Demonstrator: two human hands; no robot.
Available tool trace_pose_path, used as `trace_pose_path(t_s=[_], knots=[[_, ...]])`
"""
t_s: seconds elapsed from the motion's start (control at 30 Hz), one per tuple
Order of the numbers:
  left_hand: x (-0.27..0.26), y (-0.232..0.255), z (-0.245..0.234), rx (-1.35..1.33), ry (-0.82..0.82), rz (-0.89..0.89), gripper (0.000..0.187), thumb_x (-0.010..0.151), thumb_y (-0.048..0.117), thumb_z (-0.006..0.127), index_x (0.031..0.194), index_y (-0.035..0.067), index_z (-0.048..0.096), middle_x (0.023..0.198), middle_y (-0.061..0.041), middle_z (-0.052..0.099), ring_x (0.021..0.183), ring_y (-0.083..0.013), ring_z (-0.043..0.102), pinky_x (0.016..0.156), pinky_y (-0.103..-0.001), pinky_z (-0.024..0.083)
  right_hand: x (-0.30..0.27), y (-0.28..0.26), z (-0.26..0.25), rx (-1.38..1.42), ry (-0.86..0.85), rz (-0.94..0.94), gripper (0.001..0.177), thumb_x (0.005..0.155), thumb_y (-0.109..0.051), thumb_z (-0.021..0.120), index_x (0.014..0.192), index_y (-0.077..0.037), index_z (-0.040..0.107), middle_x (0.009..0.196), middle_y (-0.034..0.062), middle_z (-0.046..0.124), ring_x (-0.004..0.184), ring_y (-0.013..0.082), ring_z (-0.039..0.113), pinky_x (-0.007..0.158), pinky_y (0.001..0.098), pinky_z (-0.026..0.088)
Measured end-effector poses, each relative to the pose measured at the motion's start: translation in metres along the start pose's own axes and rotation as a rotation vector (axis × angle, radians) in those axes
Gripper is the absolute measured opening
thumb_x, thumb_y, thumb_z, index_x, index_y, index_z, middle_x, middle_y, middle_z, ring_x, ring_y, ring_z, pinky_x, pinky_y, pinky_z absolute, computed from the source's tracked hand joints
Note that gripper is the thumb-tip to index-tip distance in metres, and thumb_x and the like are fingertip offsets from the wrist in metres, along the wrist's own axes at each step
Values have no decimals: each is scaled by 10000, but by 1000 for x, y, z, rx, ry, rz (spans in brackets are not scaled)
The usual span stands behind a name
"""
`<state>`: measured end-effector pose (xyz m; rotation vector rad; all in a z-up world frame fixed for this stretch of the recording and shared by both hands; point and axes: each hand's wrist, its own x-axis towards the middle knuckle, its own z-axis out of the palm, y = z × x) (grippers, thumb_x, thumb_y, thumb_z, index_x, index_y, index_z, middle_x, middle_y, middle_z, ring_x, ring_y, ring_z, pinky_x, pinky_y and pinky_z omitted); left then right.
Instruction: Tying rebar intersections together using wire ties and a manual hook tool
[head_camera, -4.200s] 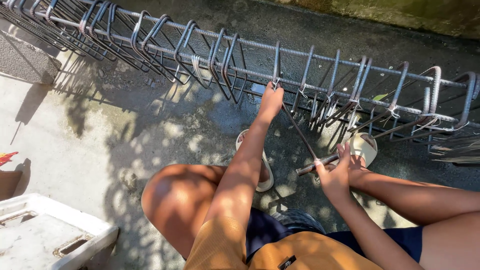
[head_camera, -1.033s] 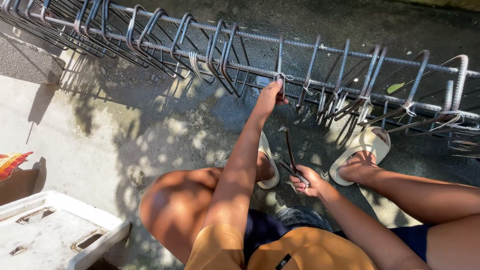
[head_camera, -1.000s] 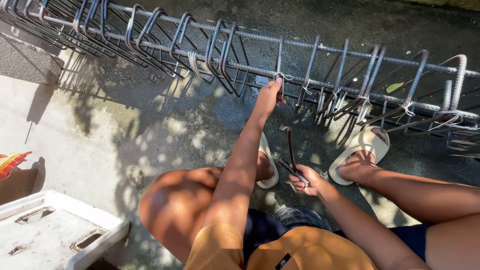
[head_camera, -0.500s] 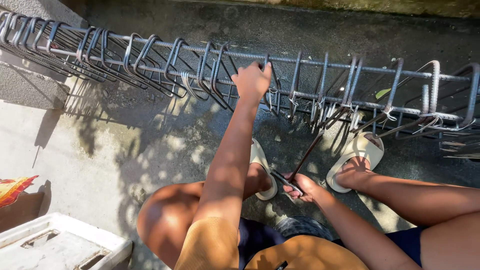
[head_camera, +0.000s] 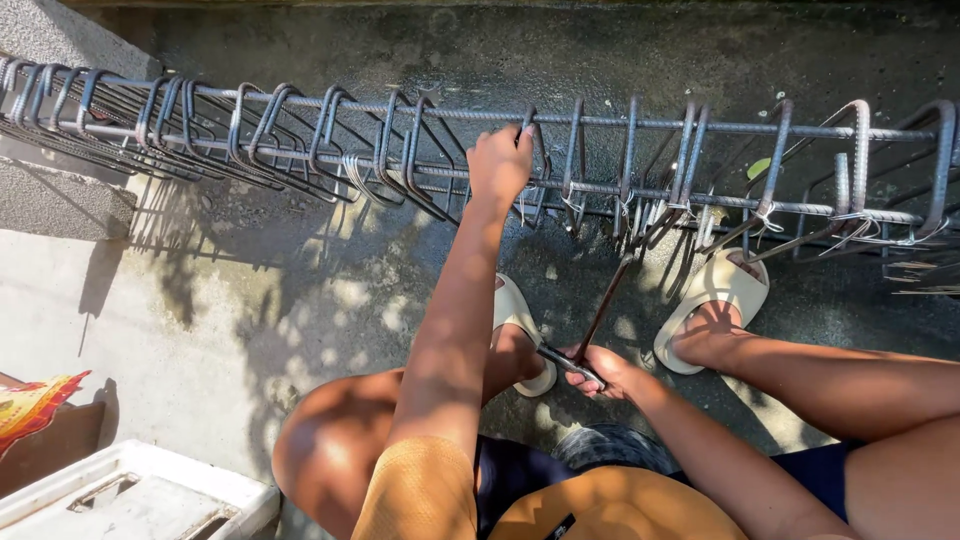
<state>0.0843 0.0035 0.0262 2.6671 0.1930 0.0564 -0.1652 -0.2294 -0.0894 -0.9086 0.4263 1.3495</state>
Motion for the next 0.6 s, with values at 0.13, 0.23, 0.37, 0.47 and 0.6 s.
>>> trace_pose_path(t_s=[0.13,0.23,0.37,0.47,0.6], knots=[[-51,19,-13,-154,472,33,190,960,278,628,1098,190,725,1056,-103,648,1016,-400,657,831,-575,554,-5,-4,9,-27,9,-36,283,935,-350,567,896,-70,554,599,68,480,297,104,375,302,292,343],[-80,11,8,-782,489,-240,198,1036,297,543,1059,105,588,956,-86,548,933,-272,582,851,-470,479,-1,3,4,0,9,1,232,940,-311,546,942,-79,542,596,53,475,304,97,387,304,282,342],[-83,-9,27,-974,258,-402,444,922,467,736,979,50,598,890,-78,573,911,-200,542,817,-413,419,7,8,-1,-8,16,-14,223,948,-307,538,1036,-103,553,585,71,467,296,113,378,285,298,358],[-81,-24,28,-962,118,-390,459,861,495,813,869,64,656,826,-97,607,865,-201,563,785,-404,420,-4,5,9,-23,27,-6,210,949,-304,533,1012,-105,555,588,69,472,303,112,367,291,297,357],[-81,-19,20,-983,-70,-335,562,882,540,824,928,-12,731,1378,-358,536,1391,-538,417,1084,-613,335,-8,1,13,-50,27,-18,192,954,-306,519,1016,-124,522,586,61,459,313,100,349,301,285,363]])
